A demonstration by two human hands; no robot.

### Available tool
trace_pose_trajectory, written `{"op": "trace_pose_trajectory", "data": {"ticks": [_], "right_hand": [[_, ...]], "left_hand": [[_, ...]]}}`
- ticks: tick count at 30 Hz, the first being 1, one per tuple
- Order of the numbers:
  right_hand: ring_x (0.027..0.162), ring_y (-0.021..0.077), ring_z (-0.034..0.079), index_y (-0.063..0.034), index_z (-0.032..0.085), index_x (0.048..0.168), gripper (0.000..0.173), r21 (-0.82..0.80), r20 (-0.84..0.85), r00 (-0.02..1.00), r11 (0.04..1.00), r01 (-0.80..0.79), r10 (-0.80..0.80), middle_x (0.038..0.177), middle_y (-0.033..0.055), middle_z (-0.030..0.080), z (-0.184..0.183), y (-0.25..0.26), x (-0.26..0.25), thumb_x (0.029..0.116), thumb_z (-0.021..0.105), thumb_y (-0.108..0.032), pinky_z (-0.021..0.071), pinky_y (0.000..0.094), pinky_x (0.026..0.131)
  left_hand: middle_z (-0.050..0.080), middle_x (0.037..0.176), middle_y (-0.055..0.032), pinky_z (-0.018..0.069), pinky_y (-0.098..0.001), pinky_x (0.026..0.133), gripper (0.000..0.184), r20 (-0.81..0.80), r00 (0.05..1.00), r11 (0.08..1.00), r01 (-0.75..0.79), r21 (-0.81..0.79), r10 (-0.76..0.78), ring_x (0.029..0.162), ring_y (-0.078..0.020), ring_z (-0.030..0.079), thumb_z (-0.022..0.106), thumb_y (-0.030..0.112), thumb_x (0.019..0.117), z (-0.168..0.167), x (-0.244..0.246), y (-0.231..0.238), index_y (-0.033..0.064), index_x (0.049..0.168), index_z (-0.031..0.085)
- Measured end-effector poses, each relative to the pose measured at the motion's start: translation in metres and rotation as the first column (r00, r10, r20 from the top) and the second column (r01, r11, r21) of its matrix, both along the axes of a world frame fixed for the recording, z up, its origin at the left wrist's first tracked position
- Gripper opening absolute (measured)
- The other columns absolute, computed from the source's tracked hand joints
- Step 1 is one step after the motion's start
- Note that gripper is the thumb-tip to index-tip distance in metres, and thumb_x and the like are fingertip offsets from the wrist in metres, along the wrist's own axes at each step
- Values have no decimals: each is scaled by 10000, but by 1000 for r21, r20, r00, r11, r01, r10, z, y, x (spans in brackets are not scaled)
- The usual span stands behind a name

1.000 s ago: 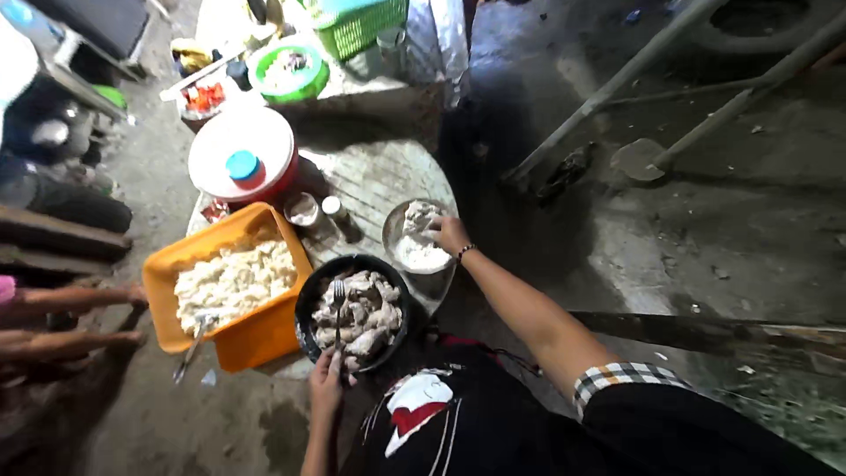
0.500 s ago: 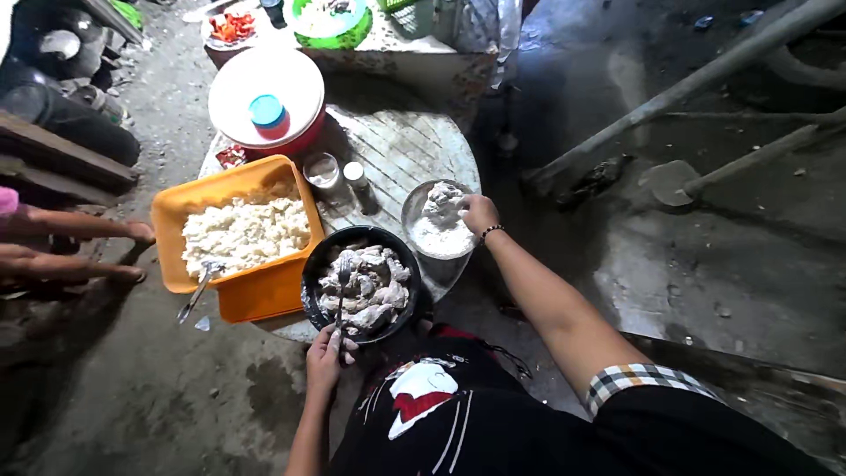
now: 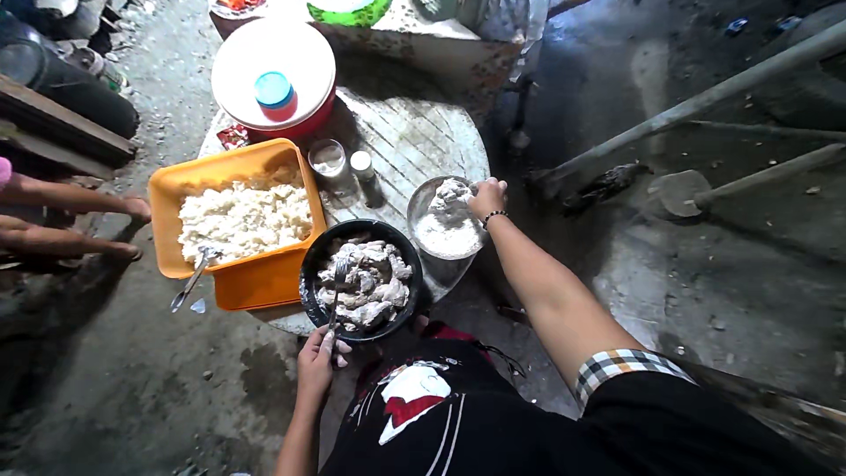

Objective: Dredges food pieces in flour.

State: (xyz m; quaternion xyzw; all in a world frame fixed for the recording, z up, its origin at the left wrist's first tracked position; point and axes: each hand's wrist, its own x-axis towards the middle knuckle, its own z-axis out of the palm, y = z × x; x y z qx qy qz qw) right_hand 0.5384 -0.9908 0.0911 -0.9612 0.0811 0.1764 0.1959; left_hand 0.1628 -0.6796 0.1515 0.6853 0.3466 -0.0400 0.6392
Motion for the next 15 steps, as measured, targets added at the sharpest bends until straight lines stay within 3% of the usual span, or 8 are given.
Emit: {"op": "trace_pose_trajectory", "data": {"ticks": [3,6,11,15], "right_hand": [[1391,461,431,-68,736,1190,382,-21,-23,997,998,67,-68,1413,241,554,2,7,1,876,761,-285,421,673,1039],[1397,464,420,-50,739,1157,368,-51,-35,998,997,56,-58,1416,248,546,5,13,-1,858,773,-261,407,679,1046],[1358,455,502,-29,713,1216,387,-65,-82,997,998,10,-15,1318,242,649,18,25,-10,935,699,-295,406,686,1054],[1270,429,605,18,657,1285,415,160,-112,978,968,195,-178,1295,275,656,12,23,-12,960,679,-241,458,625,1076]], "left_hand": [[711,717,-75,527,-224,466,297,-8,1000,1000,-7,-3,7,501,-100,626,379,88,1102,0,1,0,-51,1271,580],[710,714,-74,527,-224,467,297,-16,1000,1000,-18,-11,17,497,-100,623,385,88,1101,2,4,-1,-55,1276,578],[713,706,-68,530,-222,462,295,2,1000,1000,-8,-14,8,494,-93,628,381,81,1100,0,9,-1,-55,1273,577],[714,705,-55,533,-220,462,289,18,1000,1000,5,-8,-4,496,-88,630,379,72,1092,-1,13,-1,-57,1258,577]]}}
